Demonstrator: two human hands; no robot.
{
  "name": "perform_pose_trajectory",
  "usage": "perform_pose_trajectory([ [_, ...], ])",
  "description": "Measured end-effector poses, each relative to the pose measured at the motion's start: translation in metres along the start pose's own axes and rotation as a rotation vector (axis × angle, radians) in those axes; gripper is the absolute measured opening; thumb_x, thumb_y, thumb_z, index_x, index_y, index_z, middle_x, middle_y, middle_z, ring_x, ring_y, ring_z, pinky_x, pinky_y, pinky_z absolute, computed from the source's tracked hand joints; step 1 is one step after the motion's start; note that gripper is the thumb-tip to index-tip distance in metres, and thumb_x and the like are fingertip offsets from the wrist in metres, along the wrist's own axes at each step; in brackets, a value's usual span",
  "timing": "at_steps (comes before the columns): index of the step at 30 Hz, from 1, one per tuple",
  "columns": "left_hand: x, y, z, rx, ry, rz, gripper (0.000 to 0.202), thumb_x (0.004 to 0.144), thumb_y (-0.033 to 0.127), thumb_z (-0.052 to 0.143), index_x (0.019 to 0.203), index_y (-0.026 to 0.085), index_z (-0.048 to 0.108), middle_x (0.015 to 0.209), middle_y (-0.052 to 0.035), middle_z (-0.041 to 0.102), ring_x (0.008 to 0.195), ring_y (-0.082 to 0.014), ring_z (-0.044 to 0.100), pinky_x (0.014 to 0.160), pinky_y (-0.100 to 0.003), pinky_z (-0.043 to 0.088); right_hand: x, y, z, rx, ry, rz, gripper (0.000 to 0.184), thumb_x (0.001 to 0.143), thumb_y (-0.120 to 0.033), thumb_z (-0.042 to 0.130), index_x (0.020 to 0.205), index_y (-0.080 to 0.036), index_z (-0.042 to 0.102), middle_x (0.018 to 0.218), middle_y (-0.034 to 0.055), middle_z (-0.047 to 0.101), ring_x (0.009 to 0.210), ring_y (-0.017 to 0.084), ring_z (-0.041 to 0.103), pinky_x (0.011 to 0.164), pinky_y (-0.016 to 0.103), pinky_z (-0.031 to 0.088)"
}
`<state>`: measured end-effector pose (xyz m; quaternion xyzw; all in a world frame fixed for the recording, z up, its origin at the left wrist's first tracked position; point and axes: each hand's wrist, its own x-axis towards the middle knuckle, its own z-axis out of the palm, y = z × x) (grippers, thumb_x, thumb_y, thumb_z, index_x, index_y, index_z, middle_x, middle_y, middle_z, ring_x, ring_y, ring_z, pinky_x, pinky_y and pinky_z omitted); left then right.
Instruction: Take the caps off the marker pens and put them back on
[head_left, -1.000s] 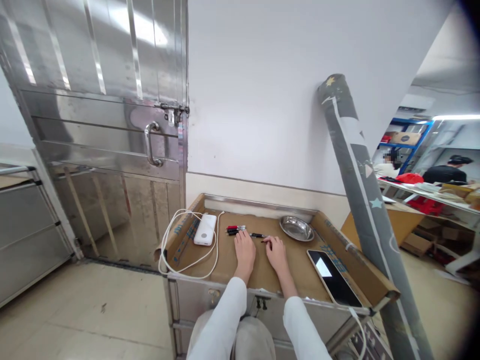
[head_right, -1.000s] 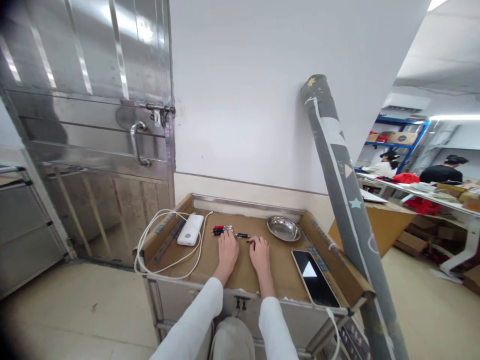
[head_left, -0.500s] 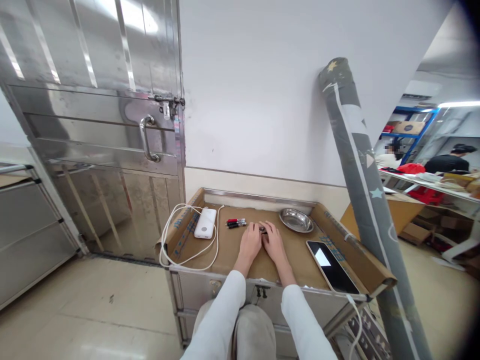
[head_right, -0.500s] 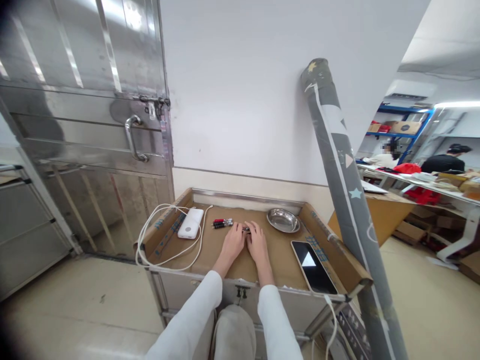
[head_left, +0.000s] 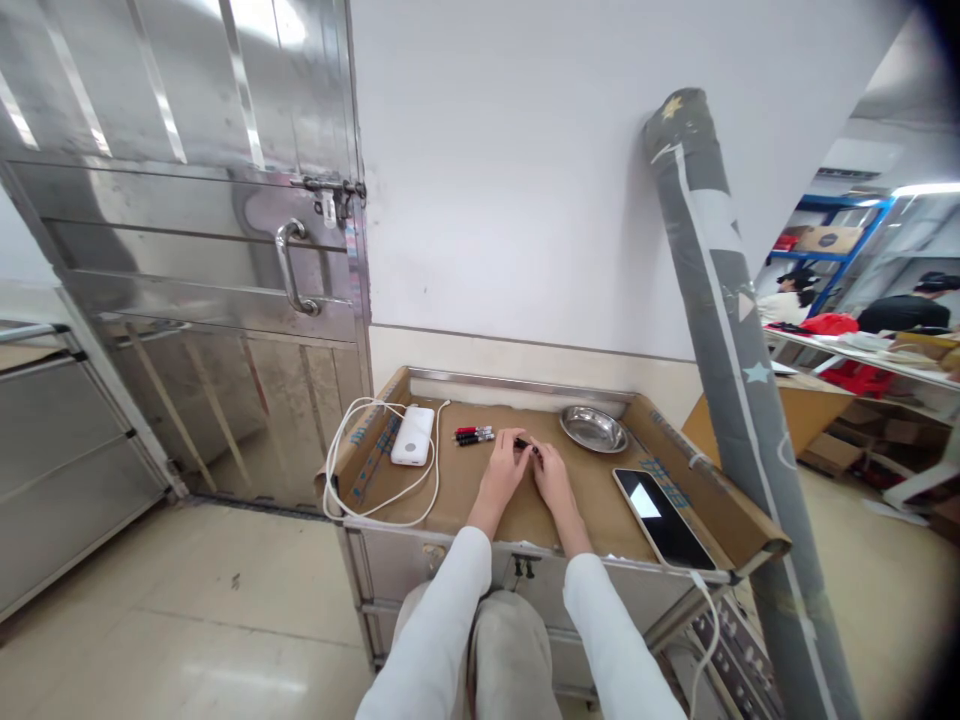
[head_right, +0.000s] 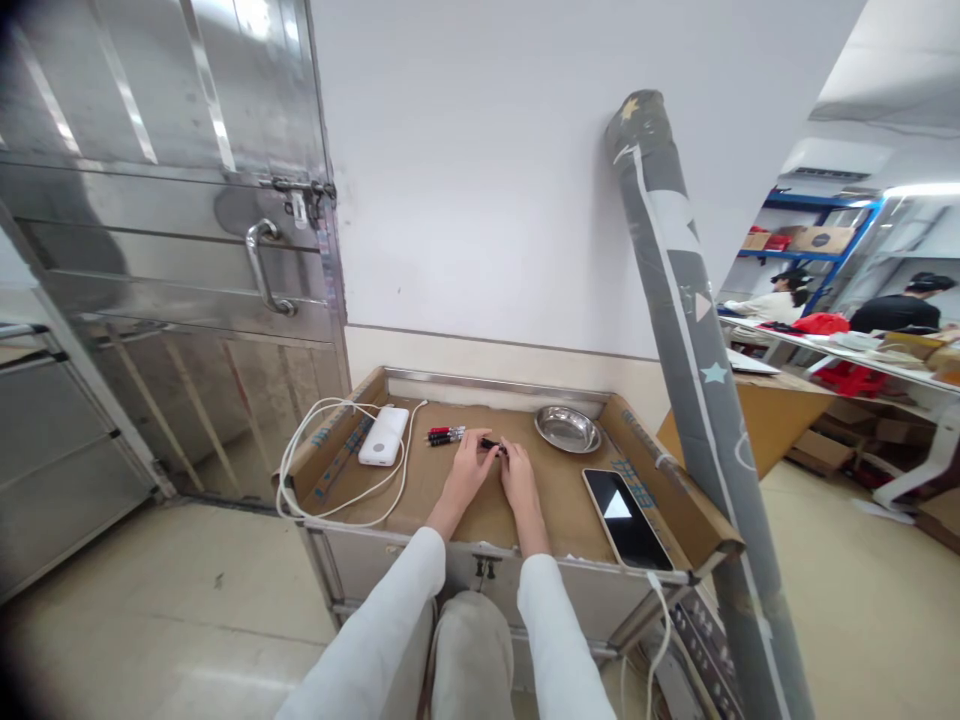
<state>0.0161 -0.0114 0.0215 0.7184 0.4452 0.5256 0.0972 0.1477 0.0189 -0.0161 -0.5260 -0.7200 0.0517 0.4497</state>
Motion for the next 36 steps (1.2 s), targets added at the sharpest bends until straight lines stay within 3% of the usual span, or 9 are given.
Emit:
perform_pose_trajectory([
  [5, -0.001, -0.006, 0.005, -0.094, 0.001, 0.042, 0.027, 0.092, 0.022, 0.043, 0.119, 0.019, 0.041, 0.116, -0.0088, 0.054, 0.108, -0.0159, 0.057, 0.092, -0.033, 0.05, 0.001, 0.003, 0.0, 0.071, 0.0, -0.003, 0.038, 0.086, -0.023, 0.037, 0.115, -0.012, 0.059, 0.106, 0.0159, 0.064, 0.097, 0.023, 0.061, 0.09, 0.04, 0.048],
  [11, 0.0, -0.006, 0.005, -0.12, 0.094, 0.059, 0.028, 0.094, 0.023, 0.036, 0.122, 0.019, 0.041, 0.118, -0.0121, 0.054, 0.112, -0.0203, 0.055, 0.094, -0.041, 0.049, -0.001, -0.003, -0.002, 0.165, 0.034, -0.009, 0.038, 0.084, -0.024, 0.04, 0.116, -0.018, 0.059, 0.112, 0.0124, 0.065, 0.099, 0.022, 0.063, 0.09, 0.04, 0.049],
  [14, 0.001, -0.003, 0.003, -0.088, 0.164, 0.063, 0.028, 0.095, 0.022, 0.033, 0.122, 0.019, 0.04, 0.118, -0.0128, 0.053, 0.114, -0.0207, 0.053, 0.096, -0.042, 0.047, -0.001, -0.005, -0.004, 0.207, 0.021, 0.046, 0.041, 0.083, -0.026, 0.043, 0.122, -0.019, 0.055, 0.105, 0.0106, 0.068, 0.09, 0.022, 0.066, 0.084, 0.039, 0.051],
  [18, 0.001, 0.0, 0.0, -0.039, 0.248, 0.06, 0.027, 0.095, 0.017, 0.029, 0.12, 0.017, 0.039, 0.116, -0.0138, 0.05, 0.114, -0.0208, 0.05, 0.098, -0.044, 0.044, 0.0, -0.008, -0.007, 0.244, 0.0, 0.084, 0.034, 0.082, -0.029, 0.046, 0.112, -0.02, 0.058, 0.096, 0.0087, 0.071, 0.083, 0.021, 0.068, 0.078, 0.036, 0.053],
  [24, 0.002, 0.001, -0.002, -0.016, 0.287, 0.019, 0.024, 0.093, 0.013, 0.029, 0.115, 0.015, 0.04, 0.113, -0.014, 0.048, 0.11, -0.0205, 0.049, 0.095, -0.042, 0.043, -0.001, -0.015, -0.012, 0.215, 0.005, 0.069, 0.025, 0.085, -0.037, 0.045, 0.096, -0.02, 0.061, 0.094, 0.0088, 0.07, 0.084, 0.022, 0.066, 0.079, 0.035, 0.05],
  [31, 0.004, 0.002, -0.005, 0.027, 0.354, -0.072, 0.022, 0.09, 0.008, 0.028, 0.107, 0.014, 0.041, 0.109, -0.0135, 0.047, 0.104, -0.0213, 0.049, 0.093, -0.044, 0.042, -0.003, -0.016, -0.014, 0.089, 0.075, 0.06, 0.032, 0.089, -0.041, 0.04, 0.097, -0.019, 0.062, 0.093, 0.0098, 0.069, 0.082, 0.022, 0.064, 0.077, 0.034, 0.048],
  [33, 0.004, -0.001, -0.004, 0.004, 0.314, -0.083, 0.02, 0.089, 0.008, 0.03, 0.104, 0.015, 0.042, 0.104, -0.0121, 0.048, 0.101, -0.021, 0.05, 0.092, -0.043, 0.043, -0.003, -0.016, -0.015, 0.038, 0.147, 0.071, 0.036, 0.09, -0.041, 0.038, 0.099, -0.017, 0.063, 0.094, 0.0115, 0.069, 0.083, 0.022, 0.063, 0.077, 0.034, 0.047],
  [36, 0.002, -0.006, 0.001, -0.085, 0.086, 0.004, 0.018, 0.087, 0.009, 0.035, 0.1, 0.017, 0.044, 0.099, -0.0091, 0.051, 0.096, -0.0191, 0.052, 0.09, -0.038, 0.045, -0.003, -0.016, -0.017, -0.012, 0.226, 0.073, 0.04, 0.092, -0.041, 0.034, 0.102, -0.016, 0.063, 0.098, 0.0135, 0.067, 0.087, 0.023, 0.061, 0.081, 0.036, 0.046],
])
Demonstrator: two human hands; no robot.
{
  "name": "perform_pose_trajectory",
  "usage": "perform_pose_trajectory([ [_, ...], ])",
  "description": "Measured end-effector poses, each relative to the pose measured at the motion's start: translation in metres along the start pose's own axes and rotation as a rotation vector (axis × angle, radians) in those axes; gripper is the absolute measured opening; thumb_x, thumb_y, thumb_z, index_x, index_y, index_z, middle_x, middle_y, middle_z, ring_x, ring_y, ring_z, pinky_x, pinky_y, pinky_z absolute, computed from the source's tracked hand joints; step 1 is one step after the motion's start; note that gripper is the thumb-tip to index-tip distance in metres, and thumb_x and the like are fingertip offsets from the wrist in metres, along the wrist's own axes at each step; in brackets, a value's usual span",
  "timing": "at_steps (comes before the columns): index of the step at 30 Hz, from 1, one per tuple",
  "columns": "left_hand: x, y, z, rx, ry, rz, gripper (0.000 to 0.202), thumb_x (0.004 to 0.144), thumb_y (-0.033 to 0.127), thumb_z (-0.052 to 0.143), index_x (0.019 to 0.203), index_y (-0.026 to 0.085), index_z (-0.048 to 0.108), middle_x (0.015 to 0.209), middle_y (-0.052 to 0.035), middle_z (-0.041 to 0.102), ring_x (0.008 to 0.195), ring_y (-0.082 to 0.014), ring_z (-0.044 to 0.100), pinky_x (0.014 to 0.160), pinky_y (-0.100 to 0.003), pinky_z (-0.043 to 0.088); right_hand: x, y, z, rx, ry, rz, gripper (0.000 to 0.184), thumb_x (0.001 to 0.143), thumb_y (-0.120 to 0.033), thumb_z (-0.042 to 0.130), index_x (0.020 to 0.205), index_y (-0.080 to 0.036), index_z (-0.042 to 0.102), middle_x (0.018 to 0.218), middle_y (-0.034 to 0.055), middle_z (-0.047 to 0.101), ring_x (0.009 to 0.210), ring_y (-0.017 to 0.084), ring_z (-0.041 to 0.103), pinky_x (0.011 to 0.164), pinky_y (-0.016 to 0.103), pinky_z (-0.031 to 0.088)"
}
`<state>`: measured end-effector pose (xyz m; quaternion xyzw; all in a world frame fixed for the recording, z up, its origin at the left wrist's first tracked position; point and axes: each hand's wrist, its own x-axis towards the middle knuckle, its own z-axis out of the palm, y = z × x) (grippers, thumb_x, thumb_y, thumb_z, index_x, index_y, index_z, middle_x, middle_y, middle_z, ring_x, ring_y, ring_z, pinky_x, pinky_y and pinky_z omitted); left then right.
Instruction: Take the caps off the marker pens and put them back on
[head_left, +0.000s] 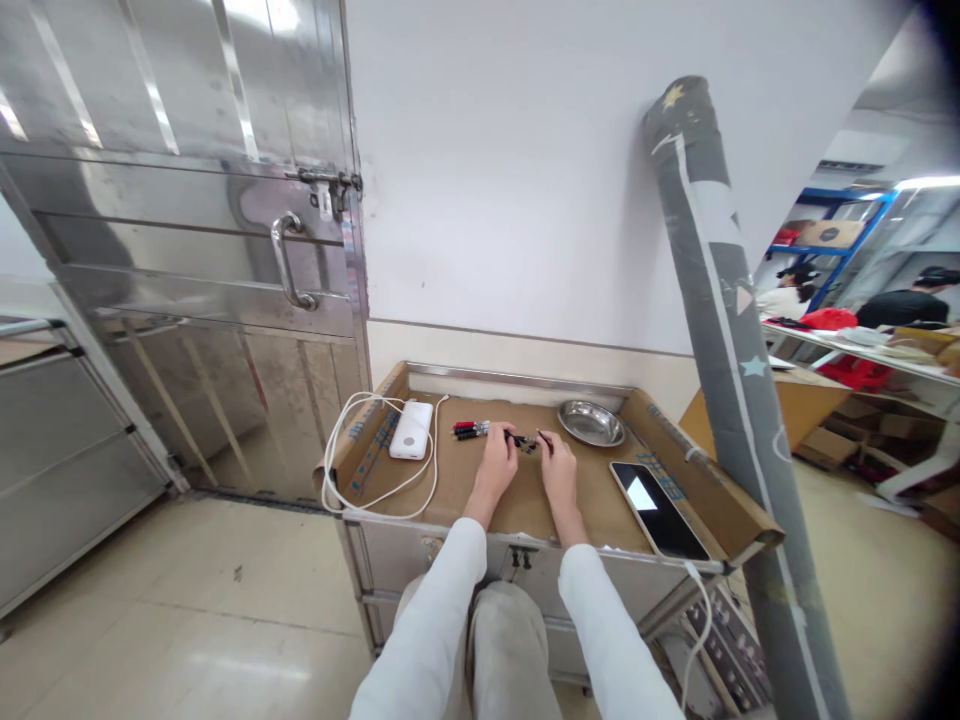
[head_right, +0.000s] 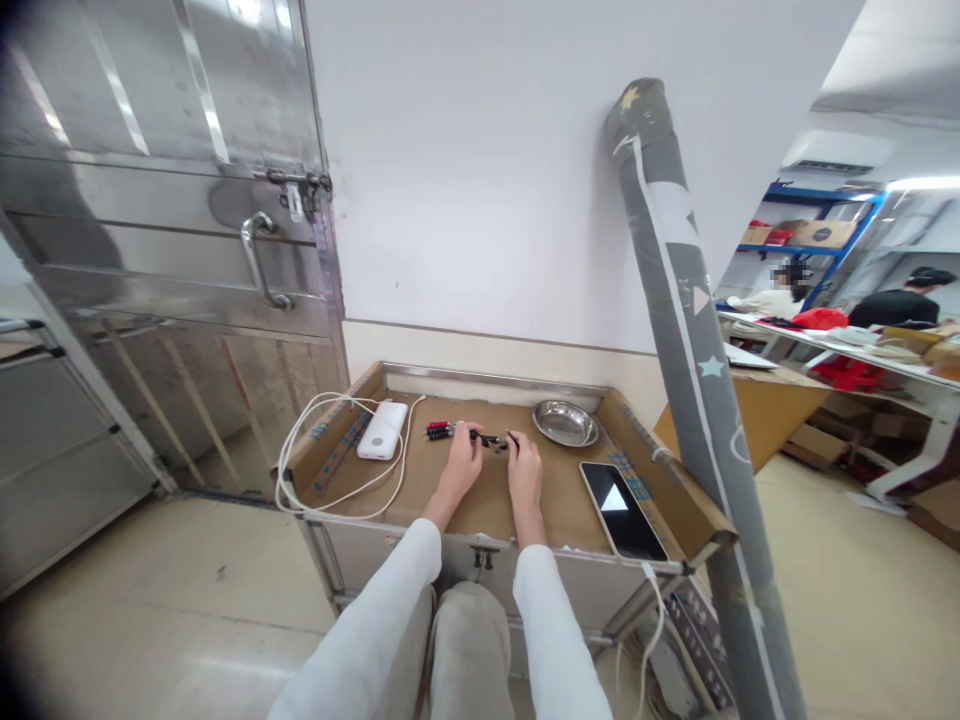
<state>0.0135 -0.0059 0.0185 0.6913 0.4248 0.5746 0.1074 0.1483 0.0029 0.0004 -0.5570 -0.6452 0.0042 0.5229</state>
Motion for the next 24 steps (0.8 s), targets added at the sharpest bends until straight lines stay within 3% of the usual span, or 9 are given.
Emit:
perform_pose_trajectory([
  [3, -0.003, -0.003, 0.005, -0.041, -0.253, 0.068, 0.017, 0.086, 0.01, 0.039, 0.099, 0.019, 0.046, 0.1, -0.0075, 0.053, 0.096, -0.0176, 0.053, 0.09, -0.034, 0.045, 0.001, 0.001, 0.001, -0.02, 0.026, -0.019, 0.041, 0.092, -0.039, 0.031, 0.104, -0.015, 0.062, 0.101, 0.0139, 0.066, 0.092, 0.023, 0.058, 0.085, 0.038, 0.044],
  [6, -0.006, -0.006, 0.007, 0.038, -0.338, 0.02, 0.019, 0.084, 0.008, 0.042, 0.099, 0.019, 0.047, 0.102, -0.007, 0.054, 0.097, -0.0173, 0.054, 0.089, -0.032, 0.045, 0.001, 0.003, 0.003, -0.023, 0.026, -0.038, 0.042, 0.093, -0.038, 0.03, 0.104, -0.015, 0.063, 0.102, 0.0137, 0.066, 0.094, 0.023, 0.057, 0.088, 0.038, 0.043],
  [14, -0.004, -0.009, 0.006, 0.523, -0.272, -0.039, 0.013, 0.087, 0.009, 0.04, 0.089, 0.016, 0.051, 0.093, -0.0086, 0.058, 0.095, -0.0222, 0.053, 0.088, -0.039, 0.043, 0.001, 0.001, 0.003, 0.019, -0.049, -0.045, 0.041, 0.093, -0.039, 0.031, 0.102, -0.015, 0.063, 0.1, 0.012, 0.066, 0.093, 0.022, 0.057, 0.088, 0.037, 0.044],
  [19, -0.005, -0.018, 0.011, 0.593, -0.201, 0.032, 0.02, 0.087, 0.005, 0.035, 0.09, 0.016, 0.051, 0.091, -0.0084, 0.055, 0.095, -0.0223, 0.054, 0.09, -0.041, 0.043, 0.001, 0.002, 0.005, 0.041, -0.152, -0.077, 0.039, 0.093, -0.039, 0.032, 0.1, -0.017, 0.065, 0.097, 0.0112, 0.066, 0.091, 0.022, 0.059, 0.087, 0.038, 0.045],
  [24, -0.007, -0.024, 0.015, 0.534, -0.192, -0.012, 0.025, 0.085, 0.001, 0.033, 0.097, 0.015, 0.05, 0.099, -0.0094, 0.053, 0.101, -0.0223, 0.053, 0.089, -0.039, 0.045, 0.002, 0.007, 0.008, 0.008, -0.196, -0.108, 0.035, 0.092, -0.036, 0.036, 0.098, -0.019, 0.067, 0.095, 0.0103, 0.065, 0.09, 0.023, 0.057, 0.086, 0.039, 0.045],
])
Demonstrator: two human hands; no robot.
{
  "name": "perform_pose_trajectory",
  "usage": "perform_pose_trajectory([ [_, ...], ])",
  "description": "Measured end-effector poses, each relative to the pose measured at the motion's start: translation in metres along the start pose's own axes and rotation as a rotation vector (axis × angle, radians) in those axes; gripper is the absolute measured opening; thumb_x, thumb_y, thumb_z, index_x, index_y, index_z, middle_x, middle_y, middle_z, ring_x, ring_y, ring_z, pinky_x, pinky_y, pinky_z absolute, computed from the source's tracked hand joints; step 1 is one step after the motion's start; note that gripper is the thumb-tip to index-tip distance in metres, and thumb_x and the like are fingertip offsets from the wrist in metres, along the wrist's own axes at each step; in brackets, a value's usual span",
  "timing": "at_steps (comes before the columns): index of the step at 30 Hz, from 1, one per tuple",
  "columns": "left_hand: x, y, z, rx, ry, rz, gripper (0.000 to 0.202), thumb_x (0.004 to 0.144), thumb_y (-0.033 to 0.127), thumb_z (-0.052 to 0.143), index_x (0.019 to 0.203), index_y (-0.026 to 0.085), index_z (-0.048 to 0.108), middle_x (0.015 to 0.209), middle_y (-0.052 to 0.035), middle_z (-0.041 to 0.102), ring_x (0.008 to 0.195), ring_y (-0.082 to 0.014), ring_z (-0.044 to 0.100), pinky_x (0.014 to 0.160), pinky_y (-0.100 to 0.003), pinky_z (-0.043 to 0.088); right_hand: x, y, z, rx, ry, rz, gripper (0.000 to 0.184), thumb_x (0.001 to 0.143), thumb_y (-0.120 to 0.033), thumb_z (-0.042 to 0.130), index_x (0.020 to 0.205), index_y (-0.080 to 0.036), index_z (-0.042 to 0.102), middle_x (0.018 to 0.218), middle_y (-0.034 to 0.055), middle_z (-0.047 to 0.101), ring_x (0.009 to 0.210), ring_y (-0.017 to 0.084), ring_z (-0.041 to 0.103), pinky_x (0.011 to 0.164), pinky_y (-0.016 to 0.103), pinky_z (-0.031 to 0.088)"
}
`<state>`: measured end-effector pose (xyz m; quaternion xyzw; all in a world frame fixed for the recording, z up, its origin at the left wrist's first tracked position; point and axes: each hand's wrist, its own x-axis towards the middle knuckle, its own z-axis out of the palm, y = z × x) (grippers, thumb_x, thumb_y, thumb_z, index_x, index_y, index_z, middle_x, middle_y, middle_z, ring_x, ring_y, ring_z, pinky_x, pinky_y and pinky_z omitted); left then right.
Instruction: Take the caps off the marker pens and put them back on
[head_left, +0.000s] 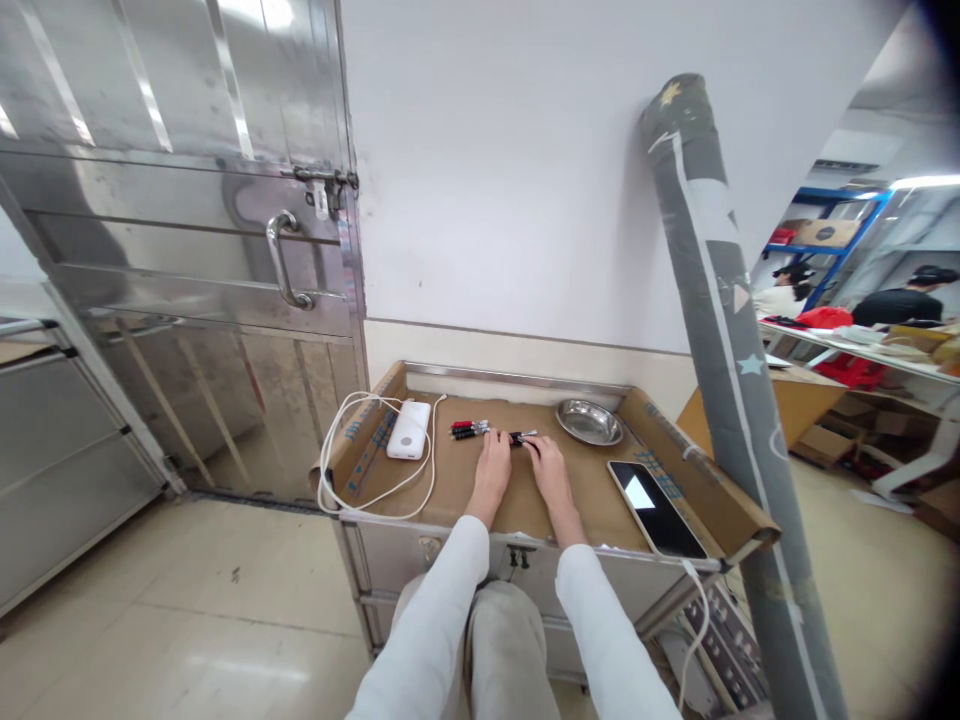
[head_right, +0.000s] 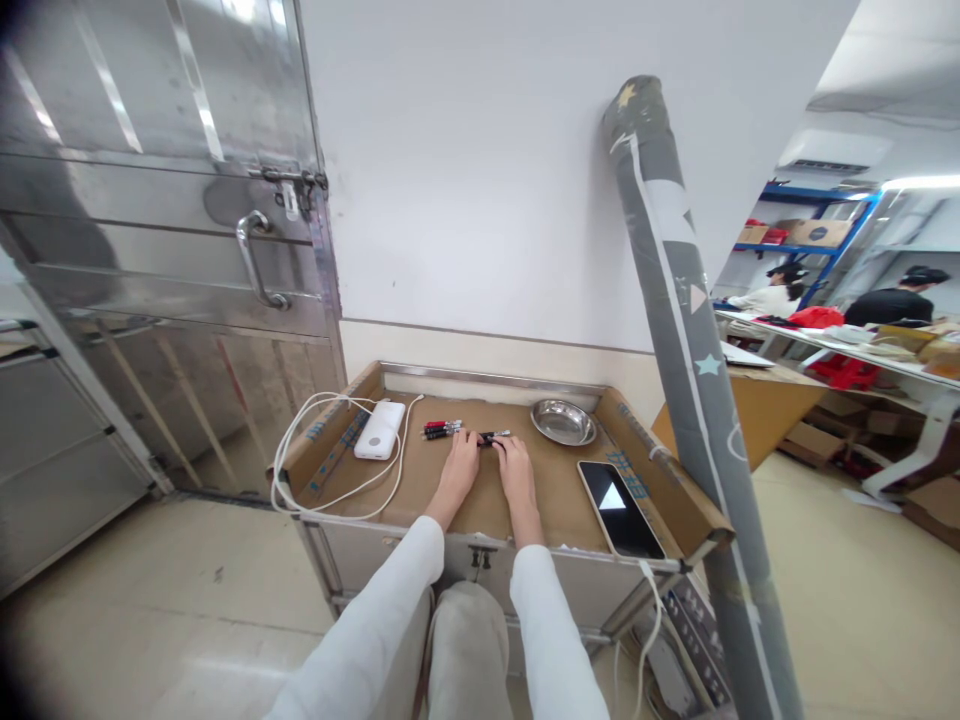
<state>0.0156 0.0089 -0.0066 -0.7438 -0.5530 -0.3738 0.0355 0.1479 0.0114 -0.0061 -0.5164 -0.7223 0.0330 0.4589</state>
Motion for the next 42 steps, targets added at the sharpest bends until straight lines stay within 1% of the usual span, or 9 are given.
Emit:
perform_pose_trajectory([
  [4, 0.002, 0.005, -0.006, -0.053, -0.036, 0.014, 0.024, 0.083, 0.0, 0.036, 0.099, 0.013, 0.05, 0.099, -0.0109, 0.053, 0.1, -0.0228, 0.052, 0.092, -0.039, 0.043, -0.001, -0.002, -0.001, -0.064, -0.02, -0.015, 0.032, 0.091, -0.033, 0.039, 0.097, -0.021, 0.069, 0.091, 0.0089, 0.061, 0.088, 0.022, 0.054, 0.083, 0.038, 0.045],
  [9, 0.002, 0.01, -0.014, -0.062, -0.067, 0.056, 0.017, 0.085, 0.008, 0.042, 0.096, 0.015, 0.051, 0.1, -0.0101, 0.053, 0.098, -0.0233, 0.051, 0.091, -0.04, 0.041, -0.001, -0.006, -0.003, -0.108, -0.048, -0.034, 0.03, 0.089, -0.03, 0.042, 0.095, -0.021, 0.07, 0.086, 0.0086, 0.058, 0.083, 0.022, 0.051, 0.079, 0.037, 0.045],
  [14, 0.001, 0.009, -0.013, -0.042, -0.109, 0.036, 0.014, 0.086, 0.01, 0.043, 0.096, 0.015, 0.051, 0.099, -0.0095, 0.053, 0.098, -0.0228, 0.05, 0.09, -0.038, 0.04, 0.0, -0.003, -0.001, -0.1, -0.086, -0.026, 0.026, 0.087, -0.027, 0.045, 0.092, -0.021, 0.07, 0.085, 0.0077, 0.057, 0.083, 0.022, 0.051, 0.079, 0.037, 0.046],
  [19, 0.002, 0.006, -0.009, 0.002, -0.122, 0.028, 0.015, 0.087, 0.009, 0.041, 0.097, 0.015, 0.05, 0.1, -0.0097, 0.054, 0.097, -0.0232, 0.05, 0.088, -0.038, 0.04, 0.0, -0.004, -0.002, -0.056, -0.097, -0.029, 0.023, 0.086, -0.024, 0.046, 0.092, -0.021, 0.067, 0.09, 0.0077, 0.059, 0.086, 0.022, 0.053, 0.083, 0.038, 0.046],
  [23, 0.002, 0.006, -0.007, 0.03, -0.111, 0.004, 0.014, 0.088, 0.008, 0.04, 0.095, 0.015, 0.05, 0.098, -0.0098, 0.054, 0.096, -0.0233, 0.051, 0.086, -0.039, 0.041, 0.0, -0.006, -0.003, -0.015, -0.091, -0.053, 0.022, 0.086, -0.023, 0.045, 0.093, -0.022, 0.066, 0.094, 0.0076, 0.061, 0.09, 0.023, 0.054, 0.085, 0.039, 0.045],
  [29, 0.001, 0.007, -0.011, 0.024, -0.084, -0.009, 0.01, 0.089, 0.012, 0.04, 0.091, 0.016, 0.049, 0.095, -0.009, 0.054, 0.093, -0.0228, 0.052, 0.084, -0.039, 0.042, 0.0, -0.005, -0.003, 0.029, -0.092, -0.066, 0.024, 0.088, -0.025, 0.041, 0.096, -0.022, 0.064, 0.097, 0.008, 0.062, 0.092, 0.022, 0.054, 0.086, 0.038, 0.044],
  [34, 0.0, 0.007, -0.013, 0.058, -0.063, -0.029, 0.011, 0.089, 0.012, 0.04, 0.091, 0.016, 0.05, 0.093, -0.0102, 0.055, 0.093, -0.0241, 0.053, 0.084, -0.04, 0.042, -0.001, -0.007, -0.004, 0.018, -0.041, -0.04, 0.028, 0.09, -0.024, 0.036, 0.096, -0.02, 0.063, 0.097, 0.009, 0.061, 0.091, 0.022, 0.053, 0.085, 0.038, 0.044],
  [37, 0.0, 0.007, -0.012, 0.046, -0.037, -0.04, 0.012, 0.088, 0.011, 0.04, 0.089, 0.016, 0.05, 0.091, -0.01, 0.056, 0.093, -0.0236, 0.053, 0.084, -0.039, 0.042, -0.001, -0.008, -0.005, 0.005, -0.027, -0.027, 0.027, 0.089, -0.023, 0.037, 0.096, -0.021, 0.063, 0.096, 0.0086, 0.06, 0.091, 0.022, 0.053, 0.084, 0.038, 0.044],
  [42, 0.0, 0.007, -0.012, 0.038, -0.007, -0.053, 0.012, 0.087, 0.01, 0.04, 0.09, 0.015, 0.051, 0.092, -0.0109, 0.057, 0.094, -0.0242, 0.054, 0.085, -0.04, 0.042, -0.002, -0.005, -0.003, -0.008, -0.053, -0.049, 0.024, 0.087, -0.022, 0.041, 0.093, -0.021, 0.064, 0.097, 0.0082, 0.062, 0.09, 0.022, 0.054, 0.084, 0.038, 0.045],
])
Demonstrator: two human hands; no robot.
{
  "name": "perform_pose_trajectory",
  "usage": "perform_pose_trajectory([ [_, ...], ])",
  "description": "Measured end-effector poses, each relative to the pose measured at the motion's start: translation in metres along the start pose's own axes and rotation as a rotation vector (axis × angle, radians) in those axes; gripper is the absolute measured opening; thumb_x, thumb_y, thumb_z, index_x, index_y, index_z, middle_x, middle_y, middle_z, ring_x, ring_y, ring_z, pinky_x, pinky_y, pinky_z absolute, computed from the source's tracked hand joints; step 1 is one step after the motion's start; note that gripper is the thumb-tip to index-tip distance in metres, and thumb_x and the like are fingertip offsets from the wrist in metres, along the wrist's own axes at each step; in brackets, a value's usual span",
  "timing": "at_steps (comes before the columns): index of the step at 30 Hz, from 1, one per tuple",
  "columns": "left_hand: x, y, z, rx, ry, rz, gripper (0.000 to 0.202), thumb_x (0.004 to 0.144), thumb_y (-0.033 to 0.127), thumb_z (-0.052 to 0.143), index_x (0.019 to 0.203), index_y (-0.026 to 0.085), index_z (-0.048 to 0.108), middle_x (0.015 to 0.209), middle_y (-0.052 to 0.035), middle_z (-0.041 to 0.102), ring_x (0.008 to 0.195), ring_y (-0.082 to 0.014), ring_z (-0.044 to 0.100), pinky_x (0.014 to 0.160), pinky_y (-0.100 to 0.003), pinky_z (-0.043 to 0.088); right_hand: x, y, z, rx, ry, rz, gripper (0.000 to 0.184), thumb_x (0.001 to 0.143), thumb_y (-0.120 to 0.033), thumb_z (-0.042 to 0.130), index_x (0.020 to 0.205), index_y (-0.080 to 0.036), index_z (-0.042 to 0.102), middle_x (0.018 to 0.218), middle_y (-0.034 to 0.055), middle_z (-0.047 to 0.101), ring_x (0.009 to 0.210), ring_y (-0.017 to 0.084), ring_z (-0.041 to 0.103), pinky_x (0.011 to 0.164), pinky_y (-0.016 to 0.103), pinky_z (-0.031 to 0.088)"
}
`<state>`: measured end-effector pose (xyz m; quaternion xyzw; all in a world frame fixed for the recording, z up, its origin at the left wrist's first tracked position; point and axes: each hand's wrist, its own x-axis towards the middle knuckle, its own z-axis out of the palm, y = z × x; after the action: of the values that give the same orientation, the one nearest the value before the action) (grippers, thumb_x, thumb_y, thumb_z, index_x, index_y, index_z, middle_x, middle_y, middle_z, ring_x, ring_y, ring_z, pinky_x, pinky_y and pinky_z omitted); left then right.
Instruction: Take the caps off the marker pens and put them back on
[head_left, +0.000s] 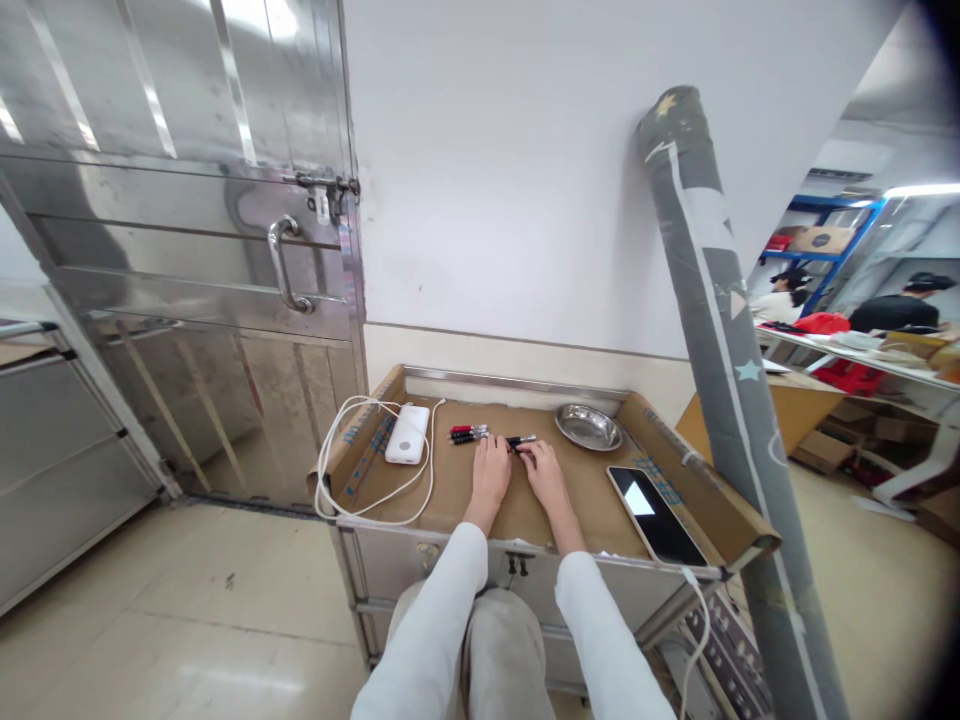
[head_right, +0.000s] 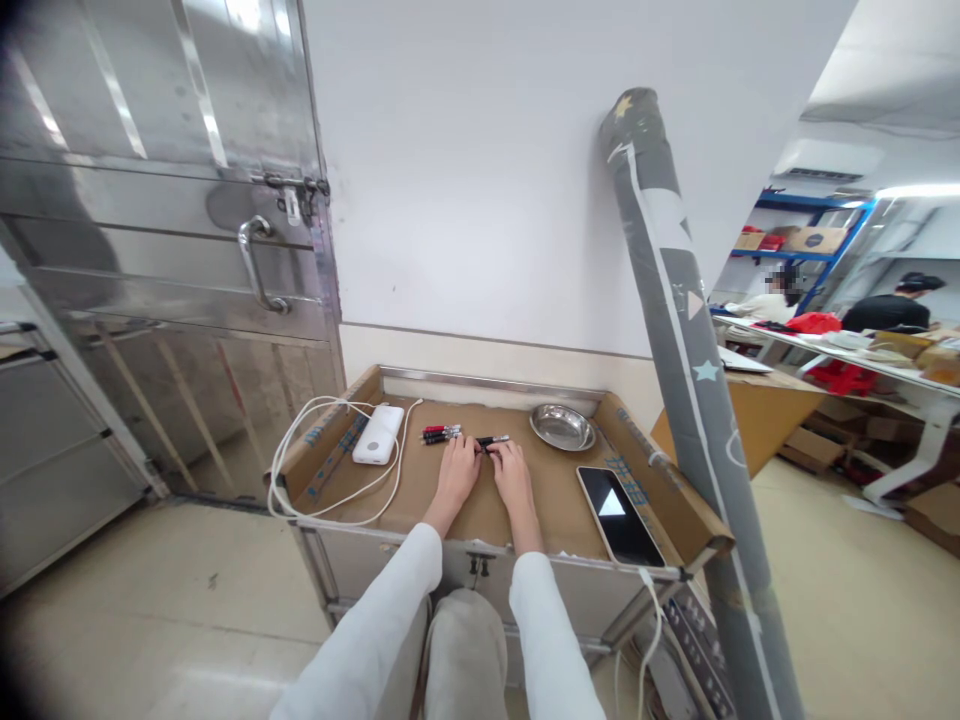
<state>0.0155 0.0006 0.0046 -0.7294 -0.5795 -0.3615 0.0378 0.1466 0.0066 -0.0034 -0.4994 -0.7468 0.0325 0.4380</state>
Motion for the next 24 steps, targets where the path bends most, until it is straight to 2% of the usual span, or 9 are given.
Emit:
perform_pose_trajectory([
  [6, 0.0002, 0.0008, -0.0024, 0.037, -0.014, 0.016, 0.014, 0.085, 0.007, 0.042, 0.093, 0.014, 0.052, 0.093, -0.0119, 0.058, 0.094, -0.0255, 0.054, 0.084, -0.04, 0.042, -0.0004, -0.0004, 0.001, -0.04, -0.006, 0.009, 0.023, 0.086, -0.022, 0.041, 0.09, -0.021, 0.064, 0.094, 0.008, 0.061, 0.089, 0.022, 0.053, 0.084, 0.037, 0.044],
  [12, 0.0018, 0.0019, -0.0051, 0.047, -0.067, 0.034, 0.009, 0.086, 0.011, 0.045, 0.089, 0.015, 0.052, 0.092, -0.011, 0.057, 0.092, -0.0253, 0.053, 0.083, -0.039, 0.043, -0.0008, -0.001, 0.0017, -0.085, 0.034, 0.046, 0.025, 0.085, -0.018, 0.038, 0.089, -0.02, 0.062, 0.093, 0.0084, 0.06, 0.088, 0.022, 0.051, 0.083, 0.036, 0.042],
  [16, 0.0012, 0.0013, -0.0036, 0.036, -0.061, 0.038, 0.008, 0.087, 0.012, 0.045, 0.086, 0.015, 0.052, 0.09, -0.0103, 0.057, 0.091, -0.0247, 0.053, 0.084, -0.039, 0.042, -0.0013, 0.0012, 0.0024, -0.124, 0.045, 0.046, 0.024, 0.082, -0.015, 0.038, 0.084, -0.02, 0.062, 0.089, 0.0076, 0.059, 0.084, 0.022, 0.05, 0.08, 0.035, 0.041],
  [20, 0.0002, 0.0014, -0.0024, -0.004, -0.054, 0.022, 0.01, 0.088, 0.014, 0.043, 0.084, 0.016, 0.052, 0.088, -0.0099, 0.056, 0.09, -0.0237, 0.053, 0.083, -0.039, 0.042, -0.0018, 0.0019, 0.0013, -0.179, 0.019, 0.065, 0.027, 0.079, -0.01, 0.037, 0.075, -0.021, 0.062, 0.084, 0.0067, 0.058, 0.081, 0.021, 0.049, 0.08, 0.033, 0.038],
  [24, 0.0002, 0.0035, -0.0056, 0.048, -0.107, -0.008, 0.012, 0.09, 0.016, 0.042, 0.086, 0.015, 0.053, 0.091, -0.0102, 0.057, 0.092, -0.023, 0.054, 0.082, -0.036, 0.041, -0.0016, -0.0008, -0.0006, -0.234, -0.017, 0.11, 0.028, 0.08, -0.008, 0.038, 0.075, -0.019, 0.063, 0.084, 0.0066, 0.059, 0.081, 0.02, 0.049, 0.079, 0.031, 0.036],
])
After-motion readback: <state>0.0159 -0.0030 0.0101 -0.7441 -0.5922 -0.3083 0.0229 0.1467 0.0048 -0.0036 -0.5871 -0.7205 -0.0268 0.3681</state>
